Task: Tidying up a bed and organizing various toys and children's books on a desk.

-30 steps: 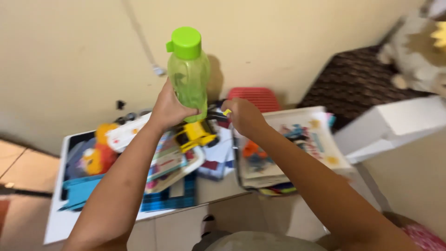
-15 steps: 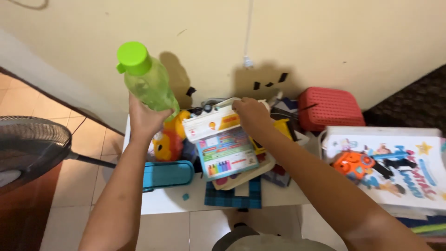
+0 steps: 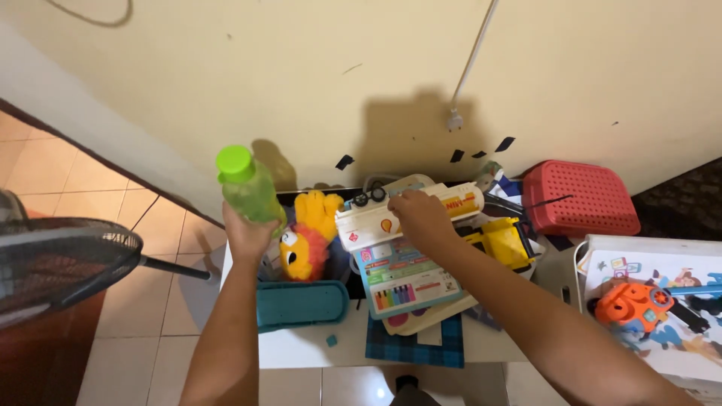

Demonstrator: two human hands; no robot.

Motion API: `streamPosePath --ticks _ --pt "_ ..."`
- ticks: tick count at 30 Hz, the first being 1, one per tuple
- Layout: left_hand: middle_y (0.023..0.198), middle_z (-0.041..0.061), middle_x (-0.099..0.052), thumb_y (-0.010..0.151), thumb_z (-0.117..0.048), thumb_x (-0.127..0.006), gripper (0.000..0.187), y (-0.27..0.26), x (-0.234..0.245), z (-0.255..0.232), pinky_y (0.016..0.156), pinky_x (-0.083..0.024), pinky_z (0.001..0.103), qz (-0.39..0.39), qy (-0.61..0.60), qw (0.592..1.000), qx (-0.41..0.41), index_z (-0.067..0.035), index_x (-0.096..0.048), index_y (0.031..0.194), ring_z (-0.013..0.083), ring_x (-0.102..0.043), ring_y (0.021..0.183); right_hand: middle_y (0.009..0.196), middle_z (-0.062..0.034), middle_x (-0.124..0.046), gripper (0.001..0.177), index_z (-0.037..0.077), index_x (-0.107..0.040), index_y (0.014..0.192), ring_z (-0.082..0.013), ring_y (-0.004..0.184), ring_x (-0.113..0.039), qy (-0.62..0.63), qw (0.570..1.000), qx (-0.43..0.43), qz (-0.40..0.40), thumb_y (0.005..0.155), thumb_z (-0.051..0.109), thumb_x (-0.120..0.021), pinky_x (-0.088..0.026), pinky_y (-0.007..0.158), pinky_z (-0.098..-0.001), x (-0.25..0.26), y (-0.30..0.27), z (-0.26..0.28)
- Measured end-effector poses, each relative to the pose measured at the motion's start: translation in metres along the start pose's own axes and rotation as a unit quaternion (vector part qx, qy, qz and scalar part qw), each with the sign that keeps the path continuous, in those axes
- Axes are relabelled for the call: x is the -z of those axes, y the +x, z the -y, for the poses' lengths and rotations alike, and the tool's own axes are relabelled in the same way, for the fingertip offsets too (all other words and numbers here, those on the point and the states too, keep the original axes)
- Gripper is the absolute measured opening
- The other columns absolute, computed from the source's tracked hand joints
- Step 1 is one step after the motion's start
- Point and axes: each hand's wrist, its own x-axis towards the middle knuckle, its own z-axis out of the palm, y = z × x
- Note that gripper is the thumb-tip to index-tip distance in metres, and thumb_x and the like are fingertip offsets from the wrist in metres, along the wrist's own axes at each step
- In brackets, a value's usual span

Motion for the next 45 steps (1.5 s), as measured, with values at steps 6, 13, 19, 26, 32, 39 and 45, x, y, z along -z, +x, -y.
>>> streamPosePath --ticks 6,13,19,26,32,39,45 --pt "0.129 0.015 -0.059 0.055 -0.005 -0.096 0.099 -0.014 -0.022 0.037 0.100 -0.051 0.040 0.001 -0.046 0.994 0.098 -0.002 -0.041 0.137 0.0314 -0.061 0.119 0.089 -0.0077 -0.067 0.007 0.010 -0.071 0.093 -0.0314 0.090 -0.065 -0.013 1.000 -0.008 -0.024 0.090 0.013 -0.066 -0.049 0.075 -0.0482 -0.004 0.001 0.010" --pt "0.138 0.011 -0.052 0.064 -0.001 -0.086 0.099 -0.037 -0.050 0.091 0.097 -0.055 0.042 0.042 -0.280 0.951 0.127 -0.008 -0.031 0.146 0.0272 -0.057 0.123 0.090 -0.0101 -0.065 0.009 0.007 -0.071 0.096 -0.0330 0.091 -0.063 0.013 0.998 0.002 -0.061 0.088 0.011 -0.066 -0.050 0.077 -0.0465 -0.014 -0.014 0.013" --pt "0.142 0.006 -0.050 0.069 -0.015 -0.087 0.100 -0.046 -0.056 0.114 0.100 -0.054 0.048 0.047 -0.509 0.830 0.224 -0.011 -0.029 0.150 0.0255 -0.055 0.126 0.090 -0.0121 -0.064 0.012 0.006 -0.070 0.094 -0.0338 0.091 -0.063 0.028 0.998 -0.003 -0.063 0.083 0.004 -0.066 -0.051 0.080 -0.0454 -0.017 -0.021 0.022" --pt "0.145 0.019 -0.051 0.069 -0.026 -0.094 0.111 -0.041 -0.033 0.079 0.111 -0.045 0.042 0.049 -0.147 0.977 0.149 -0.005 -0.024 0.153 0.0320 -0.054 0.133 0.093 -0.0125 -0.065 0.024 0.005 -0.071 0.099 -0.0342 0.092 -0.063 0.009 0.998 -0.014 -0.066 0.075 0.003 -0.069 -0.051 0.082 -0.0458 -0.016 -0.026 0.028" --pt "0.151 0.022 -0.046 0.071 -0.026 -0.095 0.113 -0.045 -0.032 0.061 0.115 -0.039 0.044 -0.021 -0.120 0.979 0.165 -0.006 -0.023 0.155 0.0355 -0.049 0.139 0.095 -0.0119 -0.065 0.025 0.006 -0.072 0.102 -0.0336 0.095 -0.063 -0.013 0.999 -0.015 -0.044 0.077 0.004 -0.070 -0.051 0.083 -0.0457 -0.017 -0.034 0.029" --pt "0.160 0.027 -0.034 0.075 -0.015 -0.093 0.115 -0.067 -0.030 0.033 0.123 -0.033 0.047 -0.108 -0.121 0.985 0.058 -0.004 -0.017 0.161 0.0407 -0.038 0.149 0.101 -0.0102 -0.064 0.021 0.009 -0.072 0.103 -0.0315 0.102 -0.061 -0.035 0.998 -0.033 -0.028 0.082 0.011 -0.072 -0.049 0.084 -0.0462 -0.024 -0.051 0.024" --pt "0.158 0.030 -0.025 0.075 -0.021 -0.090 0.101 -0.094 -0.011 -0.040 0.116 -0.037 0.050 -0.136 -0.015 0.989 0.049 -0.006 -0.031 0.156 0.0475 -0.033 0.144 0.113 -0.0116 -0.064 0.023 0.009 -0.071 0.104 -0.0313 0.114 -0.057 -0.077 0.995 -0.024 -0.060 0.082 0.016 -0.073 -0.045 0.089 -0.0493 -0.012 -0.061 0.023"
